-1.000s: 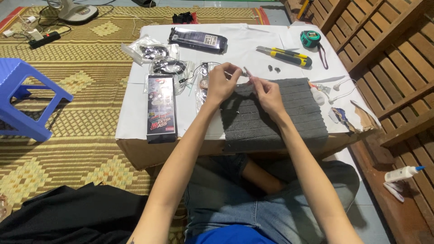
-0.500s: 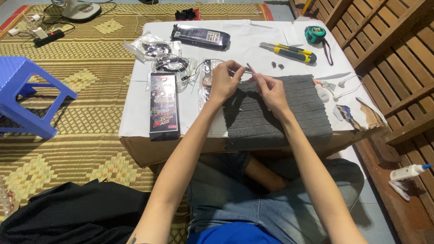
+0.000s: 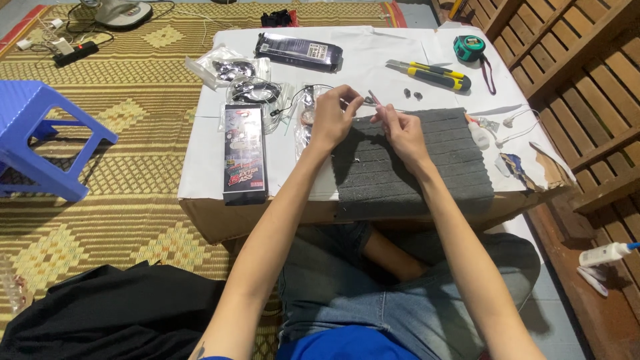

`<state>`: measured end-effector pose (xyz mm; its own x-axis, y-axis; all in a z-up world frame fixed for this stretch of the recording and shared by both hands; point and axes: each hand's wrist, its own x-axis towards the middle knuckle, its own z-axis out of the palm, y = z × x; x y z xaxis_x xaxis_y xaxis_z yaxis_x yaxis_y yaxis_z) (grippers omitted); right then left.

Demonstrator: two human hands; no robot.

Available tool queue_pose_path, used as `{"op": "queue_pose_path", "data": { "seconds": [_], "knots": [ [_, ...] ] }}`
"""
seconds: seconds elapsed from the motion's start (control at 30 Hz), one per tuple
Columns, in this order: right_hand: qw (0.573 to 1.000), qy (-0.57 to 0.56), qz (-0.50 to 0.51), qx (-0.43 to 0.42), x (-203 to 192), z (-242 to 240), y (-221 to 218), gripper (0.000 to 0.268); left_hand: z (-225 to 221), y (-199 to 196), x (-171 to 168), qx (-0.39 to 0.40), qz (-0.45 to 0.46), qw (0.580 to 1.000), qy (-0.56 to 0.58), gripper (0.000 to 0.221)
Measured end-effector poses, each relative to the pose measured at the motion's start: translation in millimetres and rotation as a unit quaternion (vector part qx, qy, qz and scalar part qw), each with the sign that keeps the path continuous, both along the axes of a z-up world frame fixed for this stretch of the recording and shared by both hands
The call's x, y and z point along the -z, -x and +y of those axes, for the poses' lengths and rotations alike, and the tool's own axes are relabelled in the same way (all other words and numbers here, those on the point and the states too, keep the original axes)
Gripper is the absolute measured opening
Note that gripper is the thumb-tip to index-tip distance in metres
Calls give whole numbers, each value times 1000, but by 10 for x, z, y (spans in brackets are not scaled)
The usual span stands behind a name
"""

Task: The person sits on the floor at a low cardboard table and solders small wires of an earphone/headphone cable, holding a soldering iron in one hand and the wire in the other, working over a dark foam pad with small components and screwdrivers laid out around them.

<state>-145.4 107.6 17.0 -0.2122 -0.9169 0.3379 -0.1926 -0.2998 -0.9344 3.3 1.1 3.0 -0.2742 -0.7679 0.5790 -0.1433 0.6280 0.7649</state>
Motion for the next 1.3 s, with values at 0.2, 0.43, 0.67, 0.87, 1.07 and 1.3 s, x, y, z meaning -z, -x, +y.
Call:
{"op": "queue_pose_path", "data": {
  "seconds": [0.2, 0.43, 0.67, 0.87, 1.07, 1.3],
  "knots": [
    [1000, 8, 16, -1, -47, 40, -17, 41, -25, 11, 14, 21, -12, 1000, 12, 14],
    [999, 18, 36, 1, -58, 56, -36, 36, 111, -47, -93, 18, -41, 999, 26, 15],
    [998, 26, 50, 15, -57, 65, -45, 34, 93, -68, -146, 3, -23, 1000, 3, 10],
    [997, 37, 59, 8, 18, 8, 0, 32, 35, -27, -92, -14, -42, 999, -7, 9],
    [997, 31, 71, 18, -25, 32, -38, 38, 279, -95, -226, 4, -89, 996, 1, 11],
    [997, -74, -13, -15, -213, 112, 25, 42, -59, -100, -88, -14, -161, 986, 38, 12]
  ]
}}
